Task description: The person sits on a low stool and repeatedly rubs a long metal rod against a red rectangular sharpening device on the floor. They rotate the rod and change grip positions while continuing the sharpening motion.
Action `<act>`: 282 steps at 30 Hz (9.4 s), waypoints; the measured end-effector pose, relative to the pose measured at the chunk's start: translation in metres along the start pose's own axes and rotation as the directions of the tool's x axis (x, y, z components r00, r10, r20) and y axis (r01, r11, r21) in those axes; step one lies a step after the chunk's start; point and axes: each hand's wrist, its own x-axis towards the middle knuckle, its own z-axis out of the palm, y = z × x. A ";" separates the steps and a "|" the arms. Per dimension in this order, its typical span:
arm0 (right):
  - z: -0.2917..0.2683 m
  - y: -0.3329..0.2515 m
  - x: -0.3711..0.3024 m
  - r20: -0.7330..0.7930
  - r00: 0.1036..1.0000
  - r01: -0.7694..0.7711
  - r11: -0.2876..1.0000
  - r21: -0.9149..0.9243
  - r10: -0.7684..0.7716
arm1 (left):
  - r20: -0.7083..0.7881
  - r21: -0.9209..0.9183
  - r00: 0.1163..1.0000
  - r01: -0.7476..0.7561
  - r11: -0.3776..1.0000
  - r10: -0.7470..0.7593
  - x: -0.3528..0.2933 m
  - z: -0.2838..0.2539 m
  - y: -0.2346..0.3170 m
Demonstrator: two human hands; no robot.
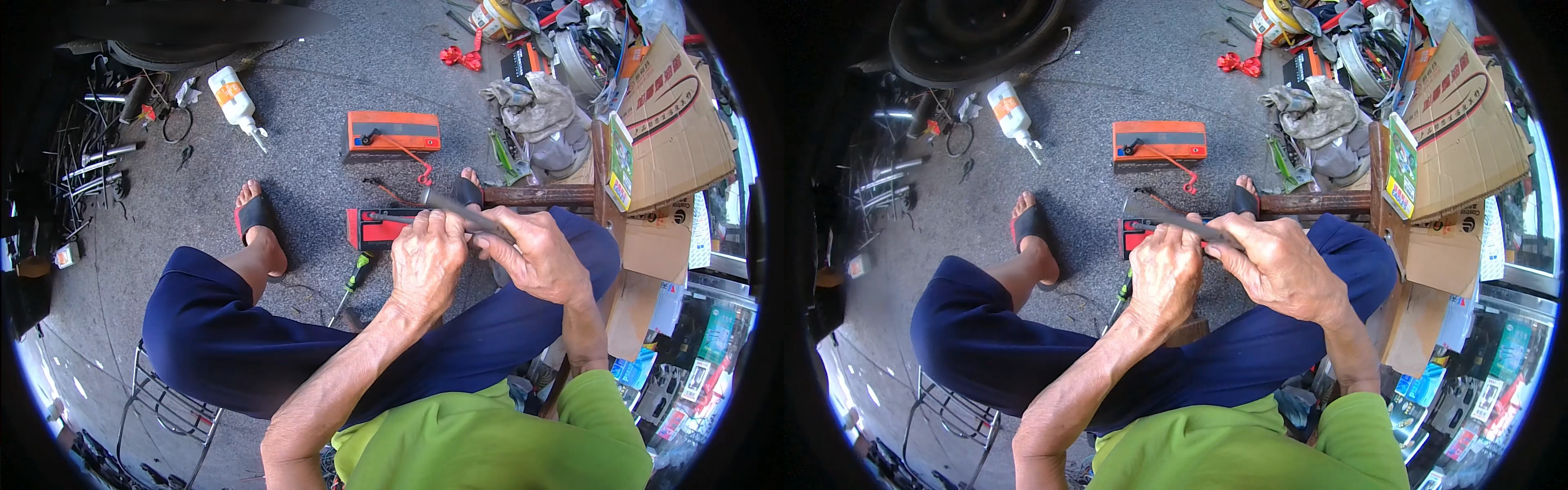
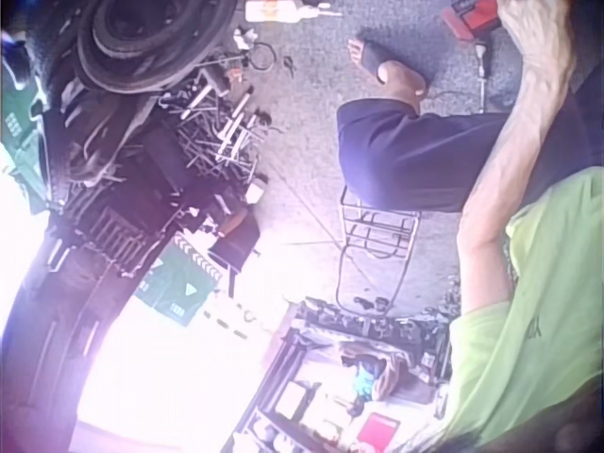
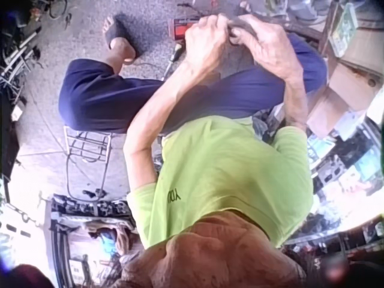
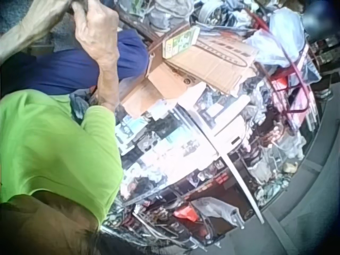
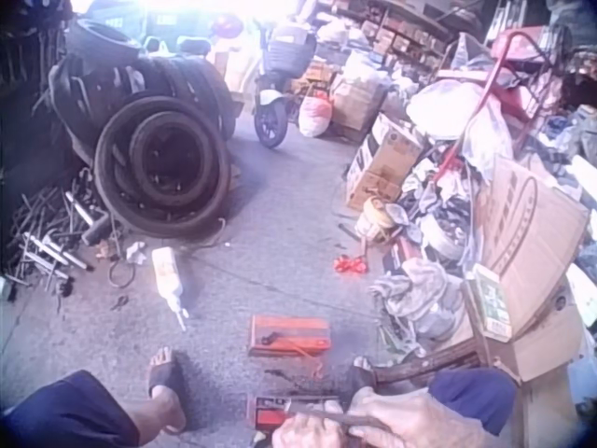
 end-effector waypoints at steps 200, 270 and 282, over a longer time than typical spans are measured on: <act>0.000 -0.002 0.045 0.249 0.964 0.085 0.996 0.035 -0.091 | 0.311 -0.035 0.897 0.342 0.939 -0.315 -0.024 0.063 -0.137; -0.026 0.034 -0.026 -0.143 0.908 -0.343 0.895 0.285 0.393 | 0.601 -0.650 0.755 0.653 0.389 -0.264 -0.009 0.070 -0.025; 0.076 -0.038 0.047 -0.206 0.920 0.388 0.701 0.599 -0.333 | 0.372 0.296 0.911 0.065 0.953 -0.177 0.010 -0.157 -0.035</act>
